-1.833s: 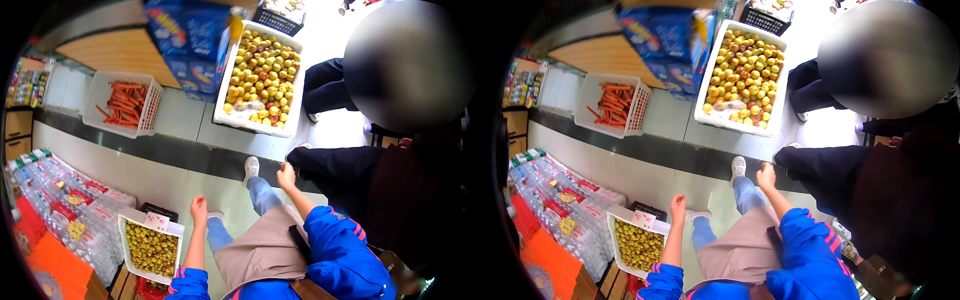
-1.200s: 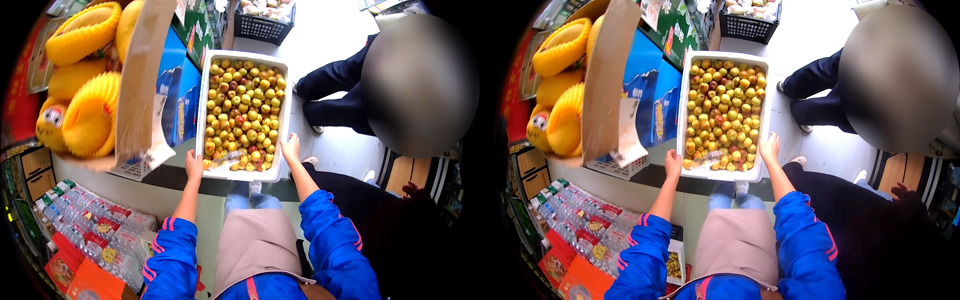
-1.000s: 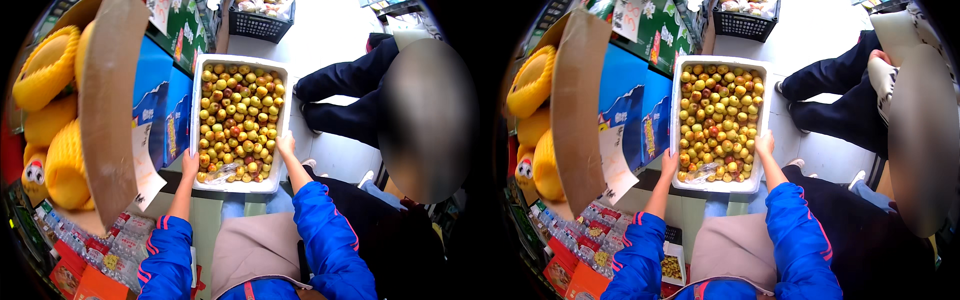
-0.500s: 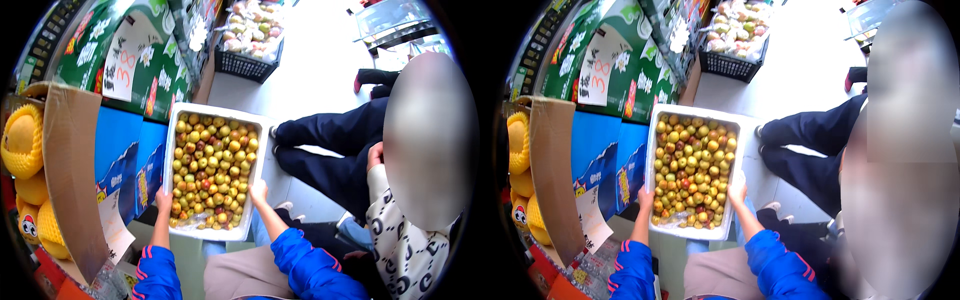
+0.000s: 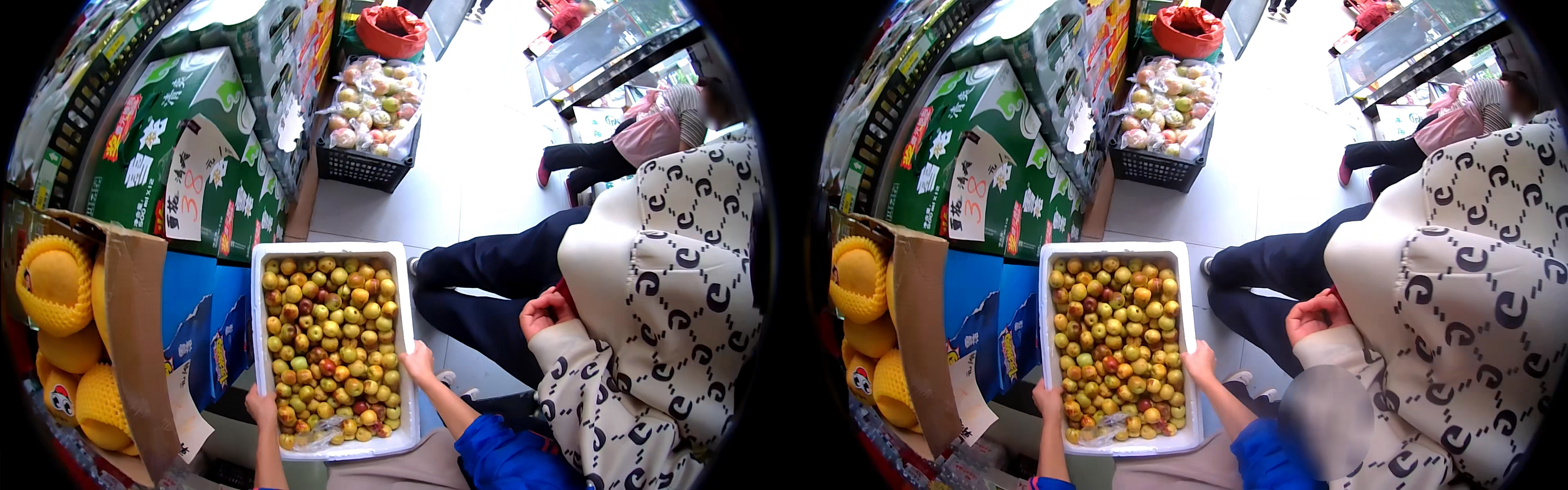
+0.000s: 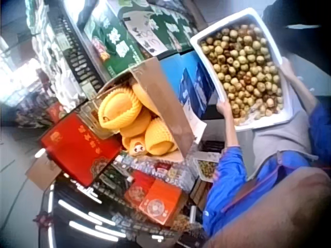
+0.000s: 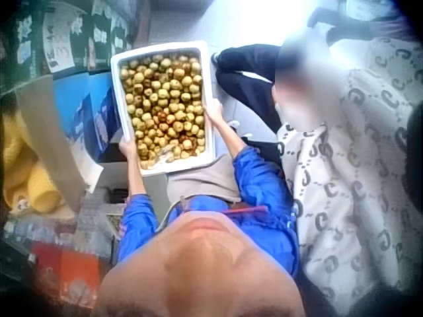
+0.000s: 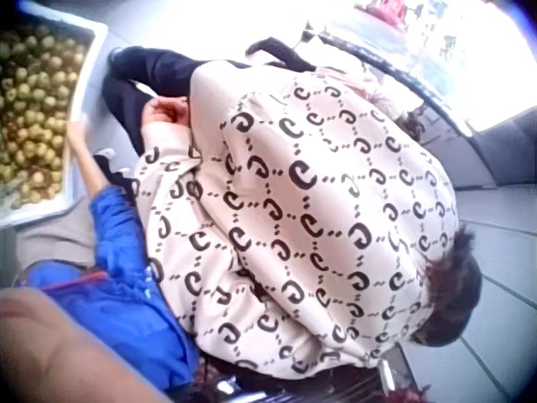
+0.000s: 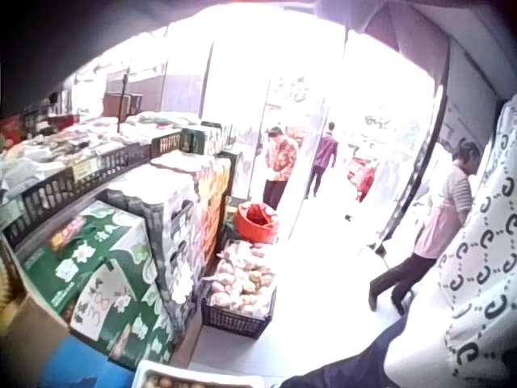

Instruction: The person carries a white styrofoam tray of plums from inside a grocery store to the outdoor display area, places it on the ground, and then returns to handle a cardboard box and a roll of plastic bags. The person arranges the plums in the tray and prepares packaging materials.

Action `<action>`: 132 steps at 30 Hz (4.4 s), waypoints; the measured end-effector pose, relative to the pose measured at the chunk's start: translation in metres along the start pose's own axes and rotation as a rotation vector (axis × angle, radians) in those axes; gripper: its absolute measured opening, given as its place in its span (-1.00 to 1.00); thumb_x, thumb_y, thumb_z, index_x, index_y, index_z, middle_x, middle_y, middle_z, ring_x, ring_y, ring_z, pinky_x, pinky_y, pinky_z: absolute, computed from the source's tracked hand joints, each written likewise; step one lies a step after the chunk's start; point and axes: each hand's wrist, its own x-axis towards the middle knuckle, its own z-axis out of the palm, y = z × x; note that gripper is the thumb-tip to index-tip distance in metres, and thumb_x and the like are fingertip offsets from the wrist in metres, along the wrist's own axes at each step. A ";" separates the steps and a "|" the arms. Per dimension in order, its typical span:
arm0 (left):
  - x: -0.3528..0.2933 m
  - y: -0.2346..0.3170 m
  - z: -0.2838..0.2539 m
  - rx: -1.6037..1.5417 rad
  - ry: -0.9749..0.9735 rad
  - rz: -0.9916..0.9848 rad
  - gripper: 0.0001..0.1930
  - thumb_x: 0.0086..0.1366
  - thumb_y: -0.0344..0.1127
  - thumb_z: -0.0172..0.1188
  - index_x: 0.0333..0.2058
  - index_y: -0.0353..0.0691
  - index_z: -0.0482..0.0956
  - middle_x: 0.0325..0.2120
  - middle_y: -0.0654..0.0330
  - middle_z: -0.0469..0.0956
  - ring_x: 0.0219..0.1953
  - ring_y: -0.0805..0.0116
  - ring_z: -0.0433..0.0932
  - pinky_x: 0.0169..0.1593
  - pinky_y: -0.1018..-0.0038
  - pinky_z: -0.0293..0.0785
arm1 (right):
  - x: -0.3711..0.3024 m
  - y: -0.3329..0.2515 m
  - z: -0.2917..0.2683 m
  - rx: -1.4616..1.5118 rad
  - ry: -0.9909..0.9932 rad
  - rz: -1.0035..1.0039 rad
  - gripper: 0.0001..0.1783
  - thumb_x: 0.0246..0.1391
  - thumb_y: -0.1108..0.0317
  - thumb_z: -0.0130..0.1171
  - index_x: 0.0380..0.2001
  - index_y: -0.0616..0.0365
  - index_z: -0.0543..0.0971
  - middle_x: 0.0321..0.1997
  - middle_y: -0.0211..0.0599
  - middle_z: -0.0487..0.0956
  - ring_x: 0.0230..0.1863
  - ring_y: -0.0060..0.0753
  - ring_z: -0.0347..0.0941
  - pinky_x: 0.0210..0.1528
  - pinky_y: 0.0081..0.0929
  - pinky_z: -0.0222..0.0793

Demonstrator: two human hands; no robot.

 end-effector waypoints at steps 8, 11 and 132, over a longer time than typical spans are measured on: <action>-0.077 0.066 -0.072 0.102 0.022 0.061 -0.60 -0.18 -0.52 0.08 -0.23 -0.24 0.51 -0.42 -0.09 0.53 -0.29 -0.01 0.51 -0.19 0.29 0.39 | -0.079 0.011 -0.065 0.111 0.040 0.036 -0.68 -0.44 0.42 0.15 -0.45 0.28 0.48 -0.43 -0.17 0.54 -0.39 -0.29 0.46 -0.29 -0.42 0.34; -0.107 0.099 -0.106 0.119 0.006 0.101 -0.60 -0.17 -0.52 0.08 -0.23 -0.22 0.52 -0.40 -0.08 0.53 -0.29 0.03 0.51 -0.17 0.30 0.39 | -0.109 0.016 -0.088 0.219 0.056 0.045 -0.70 -0.44 0.49 0.13 -0.45 0.29 0.49 -0.47 -0.24 0.54 -0.44 -0.39 0.45 -0.34 -0.46 0.35; 0.177 2.113 0.838 0.060 -0.120 0.326 -0.61 -0.20 -0.39 0.12 -0.26 -0.13 0.53 -0.39 0.02 0.55 -0.26 0.07 0.50 -0.14 0.32 0.36 | 1.439 -0.848 -1.488 0.068 0.308 -0.046 -0.63 -0.43 0.30 0.08 -0.38 0.13 0.55 -0.39 -0.12 0.56 -0.29 -0.15 0.47 -0.17 -0.34 0.30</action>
